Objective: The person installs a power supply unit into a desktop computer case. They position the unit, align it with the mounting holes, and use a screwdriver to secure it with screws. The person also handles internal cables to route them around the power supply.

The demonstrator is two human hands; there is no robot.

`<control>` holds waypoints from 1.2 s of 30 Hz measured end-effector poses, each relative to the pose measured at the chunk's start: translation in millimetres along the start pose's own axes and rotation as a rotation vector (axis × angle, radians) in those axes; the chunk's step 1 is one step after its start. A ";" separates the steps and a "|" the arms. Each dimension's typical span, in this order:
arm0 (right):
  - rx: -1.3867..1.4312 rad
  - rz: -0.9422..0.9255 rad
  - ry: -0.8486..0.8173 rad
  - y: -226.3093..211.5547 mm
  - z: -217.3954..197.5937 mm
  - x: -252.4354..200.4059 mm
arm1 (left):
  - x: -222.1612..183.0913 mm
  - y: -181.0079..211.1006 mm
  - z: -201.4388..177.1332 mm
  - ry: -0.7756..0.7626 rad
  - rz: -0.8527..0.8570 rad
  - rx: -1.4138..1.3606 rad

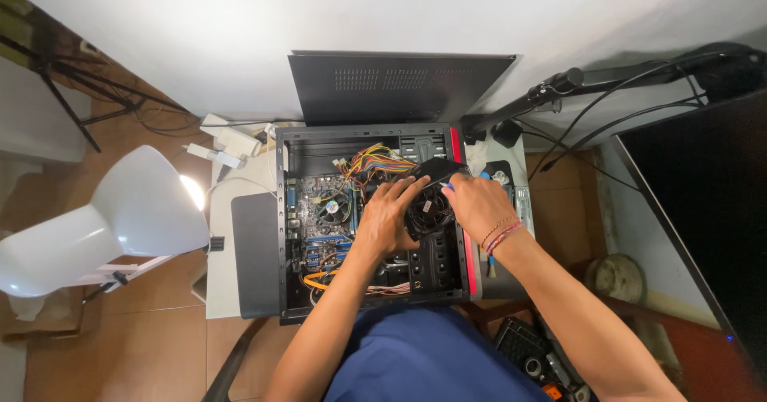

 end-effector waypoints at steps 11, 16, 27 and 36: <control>-0.181 0.108 -0.053 -5.6 8.4 12.6 | -3.6 -16.3 7.5 0.010 0.040 -0.001; -0.226 0.001 -0.145 -5.7 -7.9 17.5 | -1.9 -21.9 8.5 -0.020 0.053 -0.003; -0.337 -0.218 -0.183 4.3 -6.9 29.8 | 2.7 -22.3 6.3 -0.089 0.062 0.032; -0.597 -0.462 -0.115 -6.6 -15.2 30.8 | 5.2 -22.8 2.5 -0.078 0.079 -0.015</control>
Point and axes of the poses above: each hand's wrist, its own x-axis towards the middle knuckle, its own z-axis out of the palm, y = z × x, the point moved 1 cm from there along x, towards the middle knuckle, and after that the axes turned 7 degrees about z, right-handed, at the moved point
